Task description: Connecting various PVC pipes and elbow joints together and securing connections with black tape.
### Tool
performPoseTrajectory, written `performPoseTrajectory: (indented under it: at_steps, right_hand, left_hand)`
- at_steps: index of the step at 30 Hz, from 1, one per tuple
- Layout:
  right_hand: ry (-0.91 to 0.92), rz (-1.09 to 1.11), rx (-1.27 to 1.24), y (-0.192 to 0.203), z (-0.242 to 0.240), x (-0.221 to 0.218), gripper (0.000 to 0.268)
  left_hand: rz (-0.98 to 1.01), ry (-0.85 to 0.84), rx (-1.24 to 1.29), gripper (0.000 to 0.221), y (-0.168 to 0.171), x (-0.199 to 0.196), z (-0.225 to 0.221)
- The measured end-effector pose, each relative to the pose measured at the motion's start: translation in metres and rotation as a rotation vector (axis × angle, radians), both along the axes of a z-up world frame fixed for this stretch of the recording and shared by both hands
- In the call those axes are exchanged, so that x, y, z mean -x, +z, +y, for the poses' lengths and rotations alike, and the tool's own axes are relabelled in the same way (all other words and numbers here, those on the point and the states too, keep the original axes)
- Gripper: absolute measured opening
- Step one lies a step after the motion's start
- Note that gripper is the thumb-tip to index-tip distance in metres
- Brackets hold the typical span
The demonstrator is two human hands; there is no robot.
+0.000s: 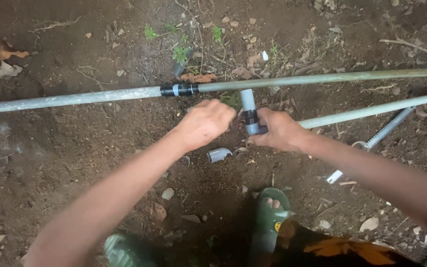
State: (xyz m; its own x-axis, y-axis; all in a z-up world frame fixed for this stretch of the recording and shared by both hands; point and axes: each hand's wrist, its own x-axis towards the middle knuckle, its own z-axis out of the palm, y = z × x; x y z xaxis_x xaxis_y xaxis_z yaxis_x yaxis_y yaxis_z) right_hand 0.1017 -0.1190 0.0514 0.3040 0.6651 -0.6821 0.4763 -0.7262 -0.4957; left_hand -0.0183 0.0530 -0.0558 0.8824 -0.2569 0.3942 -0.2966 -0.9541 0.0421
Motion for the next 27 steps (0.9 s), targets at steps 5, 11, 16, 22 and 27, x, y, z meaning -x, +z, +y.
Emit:
performPoseTrajectory:
  at_steps: [5, 11, 16, 22, 27]
  right_hand:
    - [-0.026, 0.009, -0.002, 0.017, 0.008, 0.005, 0.064]
    - [-0.085, 0.058, -0.037, 0.024, 0.007, 0.003, 0.060]
    - [-0.079, 0.063, -0.129, 0.042, 0.010, -0.006, 0.051]
    - [-0.354, -0.081, -0.444, 0.069, -0.004, 0.003, 0.025]
    - [-0.524, -0.145, -0.513, 0.076, -0.008, 0.000, 0.021]
  left_hand:
    - [0.205, 0.392, 0.517, 0.015, 0.021, 0.010, -0.017]
    - [0.866, 0.509, 1.860, 0.065, 0.039, 0.013, -0.076]
    - [0.560, 0.386, 2.503, 0.069, 0.000, 0.004, -0.101]
    - [0.497, 0.155, 2.687, 0.028, 0.041, -0.002, -0.099]
    - [0.444, 0.111, 2.694, 0.020, 0.083, -0.006, -0.107]
